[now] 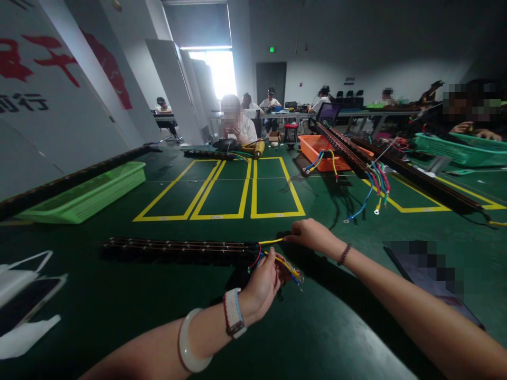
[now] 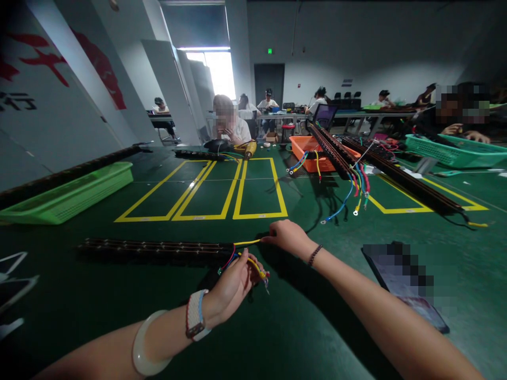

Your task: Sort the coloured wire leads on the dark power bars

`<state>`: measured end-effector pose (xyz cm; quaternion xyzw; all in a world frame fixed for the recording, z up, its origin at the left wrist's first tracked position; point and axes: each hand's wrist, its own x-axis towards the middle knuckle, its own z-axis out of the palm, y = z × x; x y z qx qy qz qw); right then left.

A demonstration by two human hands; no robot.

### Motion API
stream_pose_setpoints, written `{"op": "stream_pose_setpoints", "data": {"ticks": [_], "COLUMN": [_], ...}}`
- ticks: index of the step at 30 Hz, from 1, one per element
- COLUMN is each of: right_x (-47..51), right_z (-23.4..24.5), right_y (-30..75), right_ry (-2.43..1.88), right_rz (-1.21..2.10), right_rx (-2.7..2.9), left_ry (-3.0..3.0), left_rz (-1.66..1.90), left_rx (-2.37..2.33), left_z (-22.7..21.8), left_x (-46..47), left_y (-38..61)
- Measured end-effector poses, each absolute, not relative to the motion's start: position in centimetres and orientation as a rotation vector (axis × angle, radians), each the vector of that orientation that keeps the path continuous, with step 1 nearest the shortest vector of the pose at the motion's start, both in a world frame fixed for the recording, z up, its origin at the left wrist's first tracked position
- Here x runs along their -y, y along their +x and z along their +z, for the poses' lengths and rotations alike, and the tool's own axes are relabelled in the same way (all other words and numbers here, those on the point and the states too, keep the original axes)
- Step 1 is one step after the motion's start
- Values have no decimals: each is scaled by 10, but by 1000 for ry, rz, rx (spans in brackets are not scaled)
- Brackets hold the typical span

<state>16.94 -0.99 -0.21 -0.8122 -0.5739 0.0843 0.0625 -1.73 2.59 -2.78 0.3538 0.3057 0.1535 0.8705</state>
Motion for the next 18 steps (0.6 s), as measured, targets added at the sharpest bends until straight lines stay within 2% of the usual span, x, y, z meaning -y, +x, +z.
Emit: {"op": "stream_pose_setpoints", "data": {"ticks": [10,18], "right_x": [44,57], "right_z": [53,51], "right_y": [121,89], "right_ry": [-2463,-2455], "right_rz": [75,66], "right_rx": [2015,2220], "left_ry": [634,644], "left_rz": [354,363], "left_rx": [-527,-560], "left_z": [-31,-30], "left_x": [-27,-26], "left_y": [-13,-14]}}
